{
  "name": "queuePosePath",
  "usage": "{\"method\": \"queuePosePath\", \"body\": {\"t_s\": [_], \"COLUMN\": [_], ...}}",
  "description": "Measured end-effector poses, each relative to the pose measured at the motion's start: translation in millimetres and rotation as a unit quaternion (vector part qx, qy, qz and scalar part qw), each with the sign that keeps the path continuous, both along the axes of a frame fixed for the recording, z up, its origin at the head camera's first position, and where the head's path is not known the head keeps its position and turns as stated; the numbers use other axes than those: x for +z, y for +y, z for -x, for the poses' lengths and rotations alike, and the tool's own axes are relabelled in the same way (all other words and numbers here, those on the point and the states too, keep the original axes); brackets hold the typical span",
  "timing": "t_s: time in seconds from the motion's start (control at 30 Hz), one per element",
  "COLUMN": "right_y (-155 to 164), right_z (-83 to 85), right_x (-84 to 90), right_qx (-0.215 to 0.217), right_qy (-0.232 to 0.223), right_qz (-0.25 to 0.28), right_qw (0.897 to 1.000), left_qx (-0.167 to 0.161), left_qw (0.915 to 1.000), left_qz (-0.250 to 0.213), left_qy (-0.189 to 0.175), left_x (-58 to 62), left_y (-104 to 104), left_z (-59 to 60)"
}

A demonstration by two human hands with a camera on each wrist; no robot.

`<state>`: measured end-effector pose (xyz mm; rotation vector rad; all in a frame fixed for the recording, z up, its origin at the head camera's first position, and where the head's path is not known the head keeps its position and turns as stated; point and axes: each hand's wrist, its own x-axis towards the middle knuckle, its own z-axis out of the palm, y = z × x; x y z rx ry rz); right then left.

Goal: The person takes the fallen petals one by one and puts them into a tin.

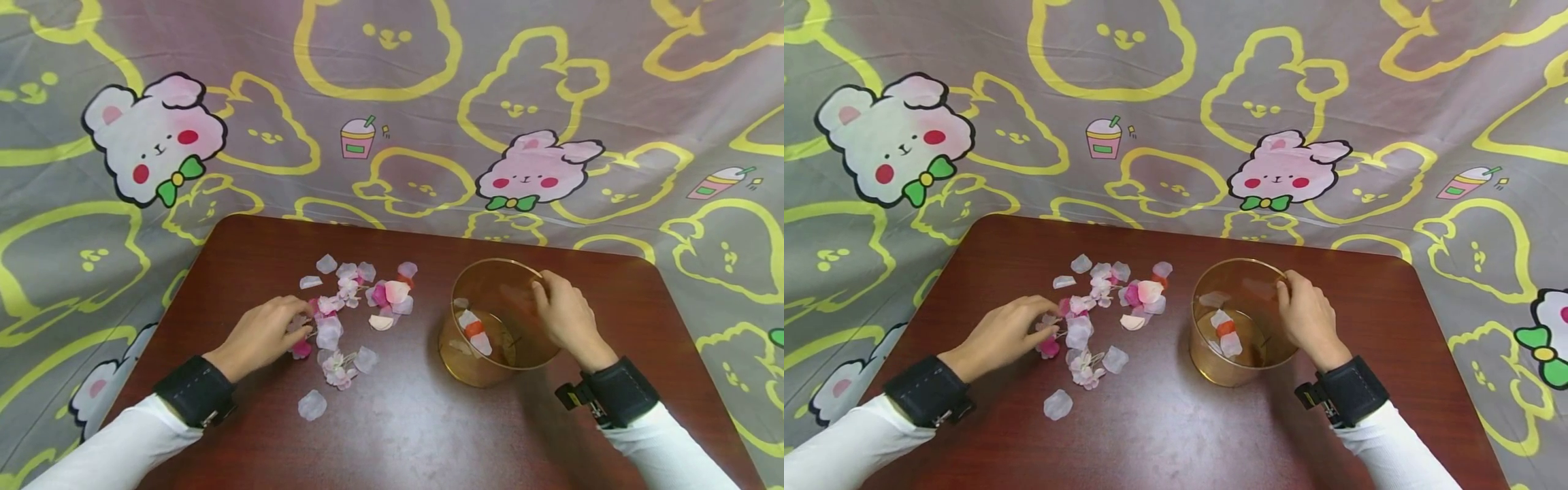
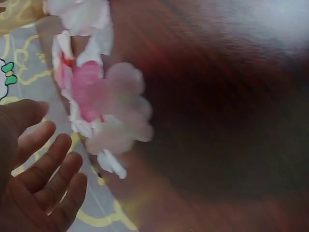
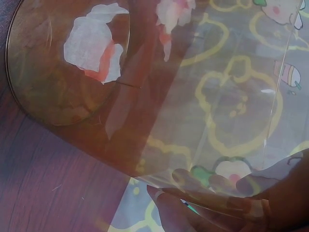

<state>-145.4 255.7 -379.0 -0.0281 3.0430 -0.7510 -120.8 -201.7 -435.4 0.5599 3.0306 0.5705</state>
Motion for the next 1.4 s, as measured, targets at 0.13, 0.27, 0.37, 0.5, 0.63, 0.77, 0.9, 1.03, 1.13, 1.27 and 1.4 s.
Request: {"method": "queuePosePath", "body": {"t_s": [0.13, 0.27, 0.37, 0.5, 0.63, 0.77, 0.9, 1.03, 1.13, 1.27, 1.4], "right_y": [0.1, 0.0, 0.1, 0.3, 0.4, 0.8, 1.2, 0.6, 0.2, -0.3, -0.4], "right_z": [0.0, 0.1, 0.2, 0.3, 0.6, 0.6, 0.4, -0.1, -0.3, -0.5, -1.1], "right_x": [0.5, 0.7, 1.0, 0.7, 0.3, 0.6, 1.0, 0.7, 0.7, 0.8, 0.3], "right_qx": [-0.001, 0.0, 0.001, 0.002, 0.003, 0.002, 0.002, 0.004, 0.004, 0.006, 0.006], "right_qy": [-0.001, 0.0, -0.001, -0.001, 0.001, -0.001, -0.004, -0.003, -0.004, -0.006, -0.007], "right_qz": [0.001, 0.001, 0.002, 0.004, 0.006, 0.005, 0.005, 0.006, 0.006, 0.005, 0.004], "right_qw": [1.0, 1.0, 1.0, 1.0, 1.0, 1.0, 1.0, 1.0, 1.0, 1.0, 1.0], "left_qx": [0.0, 0.0, -0.003, -0.005, 0.002, 0.012, 0.024, 0.03, 0.028, 0.026, 0.029], "left_qw": [0.9999, 0.9996, 0.9991, 0.9984, 0.9982, 0.9979, 0.9977, 0.998, 0.9984, 0.9985, 0.9986], "left_qz": [0.013, 0.029, 0.042, 0.049, 0.052, 0.06, 0.062, 0.05, 0.042, 0.037, 0.037], "left_qy": [-0.006, 0.0, 0.012, 0.027, 0.031, 0.024, 0.017, 0.022, 0.027, 0.03, 0.023], "left_x": [-11.7, -21.3, -27.4, -33.1, -36.0, -37.2, -36.1, -33.0, -31.6, -29.8, -27.2], "left_y": [-8.8, -15.2, -18.4, -20.9, -22.3, -23.6, -25.5, -28.0, -30.1, -32.3, -33.0], "left_z": [-2.5, -4.4, -5.6, -7.4, -8.0, -7.5, -7.8, -9.2, -9.9, -10.0, -9.5]}}
